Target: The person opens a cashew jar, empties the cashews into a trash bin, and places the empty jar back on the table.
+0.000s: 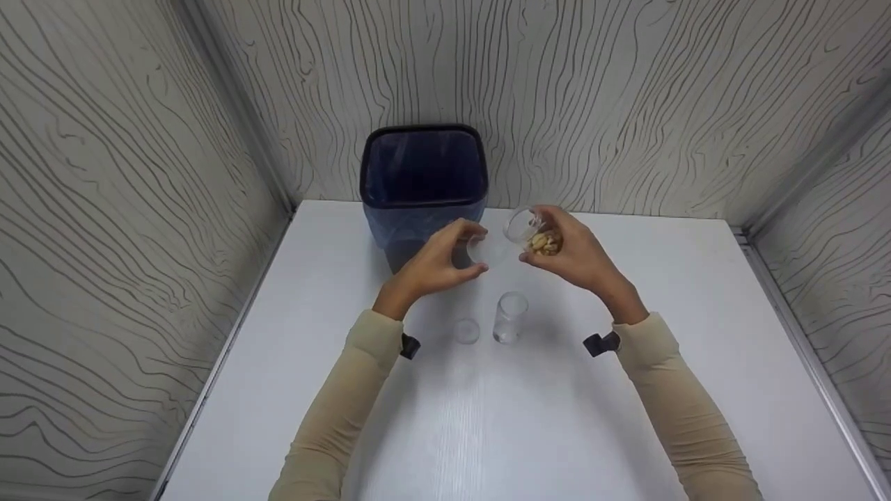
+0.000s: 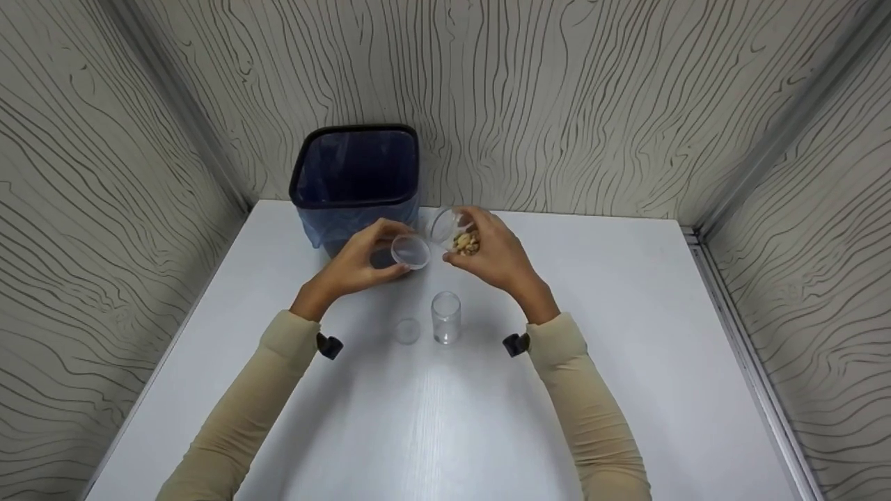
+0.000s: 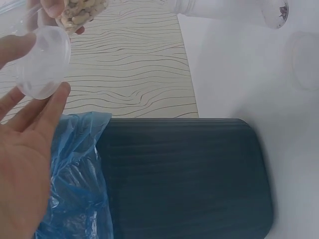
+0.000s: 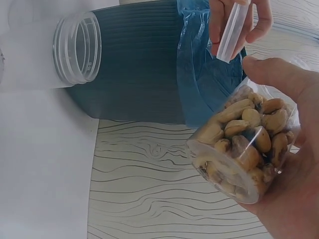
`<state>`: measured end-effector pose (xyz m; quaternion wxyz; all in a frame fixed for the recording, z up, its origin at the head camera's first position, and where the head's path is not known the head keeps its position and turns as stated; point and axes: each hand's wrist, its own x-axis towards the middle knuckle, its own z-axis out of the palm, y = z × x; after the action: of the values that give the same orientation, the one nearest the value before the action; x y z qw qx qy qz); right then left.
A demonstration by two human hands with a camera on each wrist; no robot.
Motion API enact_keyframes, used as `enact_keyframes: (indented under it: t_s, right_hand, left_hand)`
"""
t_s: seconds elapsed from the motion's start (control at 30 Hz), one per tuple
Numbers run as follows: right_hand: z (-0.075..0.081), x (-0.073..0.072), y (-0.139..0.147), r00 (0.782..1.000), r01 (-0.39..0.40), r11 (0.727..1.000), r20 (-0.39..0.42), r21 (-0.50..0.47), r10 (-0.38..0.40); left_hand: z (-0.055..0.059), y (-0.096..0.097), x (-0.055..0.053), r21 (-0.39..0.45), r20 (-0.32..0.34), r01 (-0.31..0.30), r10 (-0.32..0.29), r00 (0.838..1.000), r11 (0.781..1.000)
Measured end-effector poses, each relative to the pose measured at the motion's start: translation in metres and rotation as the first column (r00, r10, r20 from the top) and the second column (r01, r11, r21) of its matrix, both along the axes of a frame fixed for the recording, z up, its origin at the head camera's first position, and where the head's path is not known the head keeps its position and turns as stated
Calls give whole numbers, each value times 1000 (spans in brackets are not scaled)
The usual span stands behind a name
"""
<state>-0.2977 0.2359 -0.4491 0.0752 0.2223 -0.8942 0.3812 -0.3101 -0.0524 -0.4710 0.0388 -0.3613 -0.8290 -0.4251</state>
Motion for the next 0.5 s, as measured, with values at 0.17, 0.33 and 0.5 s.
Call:
enact_keyframes:
  t_s: [0.17, 0.33, 0.5]
  right_hand:
    - [4, -3, 1, 1000, 5, 1000, 7, -2, -5]
    - [8, -5, 1, 1000, 12, 1000, 3, 13, -12]
    - [13, -7, 0, 1000, 16, 1000, -2, 24, -15]
  left_hand:
    - [-4, -1, 2, 10, 4, -13, 13, 1000, 1000]
    - [-8, -3, 3, 7, -20, -39, 39, 999, 999]
    - [-13, -5, 4, 10, -34, -63, 63, 997, 998]
